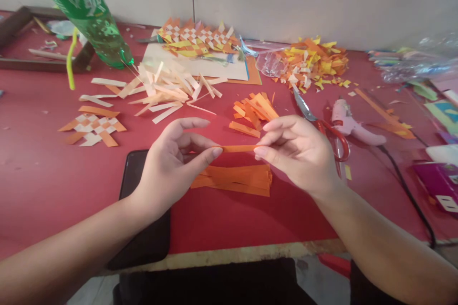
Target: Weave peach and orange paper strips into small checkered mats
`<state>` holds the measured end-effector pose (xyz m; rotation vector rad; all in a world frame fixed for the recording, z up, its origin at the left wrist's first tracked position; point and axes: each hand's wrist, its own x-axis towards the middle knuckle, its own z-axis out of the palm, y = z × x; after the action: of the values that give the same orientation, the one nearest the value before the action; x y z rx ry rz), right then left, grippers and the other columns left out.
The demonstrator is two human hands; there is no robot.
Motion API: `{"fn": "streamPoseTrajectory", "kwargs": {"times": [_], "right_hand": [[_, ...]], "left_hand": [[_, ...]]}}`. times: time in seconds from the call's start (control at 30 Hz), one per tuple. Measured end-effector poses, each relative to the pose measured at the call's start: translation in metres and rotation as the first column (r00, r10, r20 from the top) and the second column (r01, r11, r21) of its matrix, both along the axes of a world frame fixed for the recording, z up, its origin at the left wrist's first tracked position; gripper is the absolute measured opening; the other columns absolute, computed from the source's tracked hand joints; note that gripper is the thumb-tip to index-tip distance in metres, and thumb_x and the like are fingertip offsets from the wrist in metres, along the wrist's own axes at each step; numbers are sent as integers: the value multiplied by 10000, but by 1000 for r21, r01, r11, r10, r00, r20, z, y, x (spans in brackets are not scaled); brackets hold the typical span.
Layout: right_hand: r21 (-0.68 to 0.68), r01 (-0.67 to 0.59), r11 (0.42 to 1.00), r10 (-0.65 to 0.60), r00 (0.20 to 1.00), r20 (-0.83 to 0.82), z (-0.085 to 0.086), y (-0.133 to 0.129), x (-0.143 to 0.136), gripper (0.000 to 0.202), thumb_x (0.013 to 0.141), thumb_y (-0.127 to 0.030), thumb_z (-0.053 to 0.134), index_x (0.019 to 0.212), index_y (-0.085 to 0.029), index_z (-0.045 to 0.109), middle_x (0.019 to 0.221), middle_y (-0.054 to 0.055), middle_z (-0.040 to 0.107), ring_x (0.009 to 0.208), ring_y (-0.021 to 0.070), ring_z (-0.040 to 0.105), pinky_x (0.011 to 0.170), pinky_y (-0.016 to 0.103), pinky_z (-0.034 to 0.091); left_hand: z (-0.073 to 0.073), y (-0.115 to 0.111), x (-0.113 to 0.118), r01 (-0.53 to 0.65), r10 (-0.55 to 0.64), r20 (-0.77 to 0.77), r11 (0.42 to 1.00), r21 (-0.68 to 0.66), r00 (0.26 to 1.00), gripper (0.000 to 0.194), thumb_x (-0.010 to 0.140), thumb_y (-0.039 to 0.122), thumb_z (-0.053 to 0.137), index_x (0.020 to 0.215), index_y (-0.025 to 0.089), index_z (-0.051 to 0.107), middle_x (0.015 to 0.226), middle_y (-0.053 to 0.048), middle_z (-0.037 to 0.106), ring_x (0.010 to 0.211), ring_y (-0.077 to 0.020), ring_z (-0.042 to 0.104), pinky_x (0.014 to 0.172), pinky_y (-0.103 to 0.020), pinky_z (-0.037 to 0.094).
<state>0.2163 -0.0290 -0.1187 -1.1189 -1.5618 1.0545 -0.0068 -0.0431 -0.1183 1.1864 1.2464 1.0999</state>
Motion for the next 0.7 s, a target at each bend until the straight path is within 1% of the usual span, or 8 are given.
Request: {"fn": "streamPoseTrajectory", "kwargs": {"times": [0.13, 0.23, 0.4, 0.5, 0.57, 0.6, 0.63, 0.7], "right_hand": [[100, -35, 994, 31, 999, 41, 0, -2, 0, 211, 796, -108, 760, 904, -252, 651, 752, -28, 687, 686, 119, 695, 622, 220, 597], [161, -72, 984, 47, 987, 151, 0, 0, 0, 138, 828, -112, 732, 851, -234, 672, 775, -27, 702, 686, 100, 676, 618, 203, 572], [206, -23, 978, -57, 925, 375, -4, 3, 2, 53, 839, -186, 742, 821, -217, 703, 749, -20, 723, 662, 114, 668, 622, 232, 557], [298, 113, 948, -223, 904, 366, -8, 6, 4, 39, 842, -184, 728, 836, -219, 711, 785, -3, 743, 689, 141, 691, 650, 265, 568], [400, 260, 879, -393, 870, 297, -10, 10, 8, 56, 838, -172, 724, 859, -222, 709, 819, 10, 745, 729, 162, 700, 697, 299, 573], [442, 317, 839, -460, 846, 267, -11, 13, 11, 68, 837, -168, 721, 872, -224, 706, 827, 16, 742, 739, 171, 699, 710, 315, 571], [464, 350, 814, -501, 826, 257, -11, 16, 14, 77, 839, -165, 716, 884, -225, 702, 833, 21, 737, 746, 180, 696, 719, 330, 567], [495, 320, 808, -511, 799, 317, -10, 21, 20, 85, 843, -161, 705, 895, -227, 696, 845, 31, 730, 745, 192, 685, 715, 349, 556]], "left_hand": [[0, -1, 0, -16, 15, 29, 999, 36, 999, 299, 804, 207, 785, 914, 224, 507, 733, 43, 716, 711, -100, 708, 652, -168, 552], [-1, 0, 0, -16, 13, 56, 999, 46, 998, 300, 815, 199, 770, 867, 225, 476, 738, 40, 711, 738, -108, 721, 681, -182, 562], [-5, 2, 0, 43, -44, 38, 999, 11, 998, 309, 817, 220, 776, 988, 215, 518, 773, 32, 713, 712, -109, 720, 664, -190, 568], [-9, 1, -1, 65, -65, 10, 997, 52, 998, 314, 845, 247, 751, 1073, 210, 537, 924, -8, 715, 811, -129, 721, 726, -235, 592], [-11, -1, -3, 91, -78, -88, 984, 156, 993, 277, 876, 267, 714, 1092, 214, 549, 1018, -35, 693, 904, -153, 702, 750, -265, 595], [-12, -3, -4, 135, -96, -181, 966, 220, 979, 285, 883, 289, 707, 1111, 213, 554, 1049, -48, 685, 942, -171, 688, 770, -291, 592], [-13, -4, -5, 206, -119, -298, 937, 281, 947, 336, 875, 330, 717, 1143, 208, 555, 1080, -65, 680, 986, -199, 672, 806, -330, 586], [-12, -7, -5, 403, -164, -542, 842, 358, 824, 550, 820, 446, 760, 1238, 171, 533, 1159, -116, 669, 1085, -272, 622, 912, -425, 547]]}}
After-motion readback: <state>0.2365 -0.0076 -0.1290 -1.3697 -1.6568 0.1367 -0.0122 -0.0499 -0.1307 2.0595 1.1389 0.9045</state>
